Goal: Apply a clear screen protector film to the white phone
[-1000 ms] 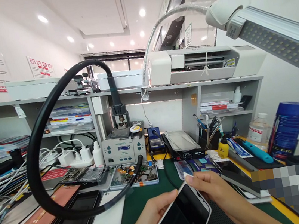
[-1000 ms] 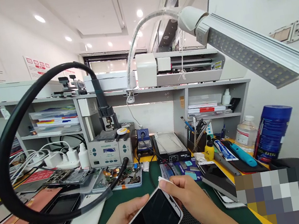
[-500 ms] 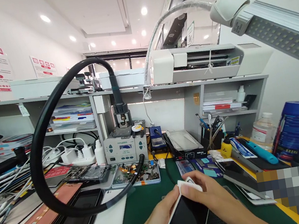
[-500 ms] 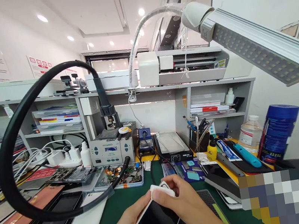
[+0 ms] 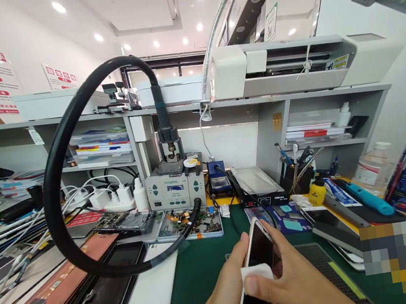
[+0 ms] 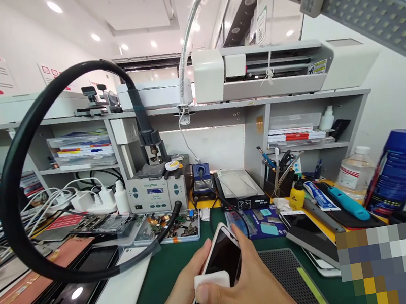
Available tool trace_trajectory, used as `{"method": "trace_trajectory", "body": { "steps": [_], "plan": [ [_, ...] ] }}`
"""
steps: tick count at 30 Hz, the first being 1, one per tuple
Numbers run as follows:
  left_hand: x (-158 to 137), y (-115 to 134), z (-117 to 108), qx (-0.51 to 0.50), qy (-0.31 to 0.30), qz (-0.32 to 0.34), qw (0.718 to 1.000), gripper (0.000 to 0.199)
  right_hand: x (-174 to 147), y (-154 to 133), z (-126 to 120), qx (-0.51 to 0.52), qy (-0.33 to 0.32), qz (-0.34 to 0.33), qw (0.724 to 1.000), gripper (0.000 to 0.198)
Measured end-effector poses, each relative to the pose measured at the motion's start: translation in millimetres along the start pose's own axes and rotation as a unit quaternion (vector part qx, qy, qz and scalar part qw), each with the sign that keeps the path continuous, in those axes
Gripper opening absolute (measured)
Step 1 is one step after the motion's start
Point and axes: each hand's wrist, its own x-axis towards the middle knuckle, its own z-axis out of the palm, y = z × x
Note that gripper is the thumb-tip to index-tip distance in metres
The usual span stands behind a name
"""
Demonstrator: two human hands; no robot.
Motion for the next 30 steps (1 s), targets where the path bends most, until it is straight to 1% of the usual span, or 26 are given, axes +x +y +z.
{"method": "trace_trajectory", "body": {
  "steps": [3, 5, 8, 10, 12, 14, 17, 20, 23, 26, 30],
  "plan": [
    [-13.1, 5.6, 12.1, -0.051, 0.02, 0.069, 0.996, 0.061, -3.1, -1.7, 9.7, 0.022, 0.009, 0.012, 1.0, 0.14],
    [-17.7, 6.8, 15.8, -0.082, 0.029, 0.111, 0.99, 0.061, -4.9, -3.4, 14.5, 0.02, 0.002, 0.003, 1.0, 0.142],
    [-17.9, 5.2, 14.4, -0.117, 0.032, 0.122, 0.985, 0.061, -6.2, -5.2, 16.5, 0.029, -0.055, -0.017, 0.998, 0.127],
    [-16.1, 4.1, 11.3, -0.113, 0.048, 0.13, 0.984, 0.059, -6.3, -5.3, 14.3, 0.008, -0.083, -0.028, 0.996, 0.116],
    [-14.7, 4.0, 8.6, -0.094, 0.074, 0.144, 0.982, 0.059, -6.1, -4.5, 10.8, -0.048, -0.076, -0.039, 0.995, 0.109],
    [-14.7, 4.9, 7.4, -0.097, 0.083, 0.158, 0.979, 0.059, -5.5, -2.9, 8.1, -0.1, -0.059, -0.048, 0.992, 0.106],
    [-17.5, 7.6, 8.1, -0.12, 0.084, 0.168, 0.975, 0.059, -4.3, 0.1, 7.7, -0.129, -0.047, -0.058, 0.989, 0.104],
    [-22.9, 11.1, 10.8, -0.154, 0.096, 0.163, 0.97, 0.059, -2.8, 0.4, 10.0, -0.139, -0.047, -0.073, 0.986, 0.097],
    [-30.0, 14.6, 14.8, -0.181, 0.097, 0.176, 0.963, 0.058, -1.9, -4.0, 10.9, -0.161, -0.064, -0.078, 0.982, 0.082],
    [-37.6, 17.9, 19.6, -0.18, 0.105, 0.204, 0.957, 0.058, -1.6, -8.0, 9.8, -0.191, -0.079, -0.067, 0.976, 0.069],
    [-43.3, 21.3, 21.9, -0.177, 0.111, 0.226, 0.951, 0.062, -0.7, -4.0, 8.8, -0.2, -0.07, -0.086, 0.973, 0.049]
  ]
}}
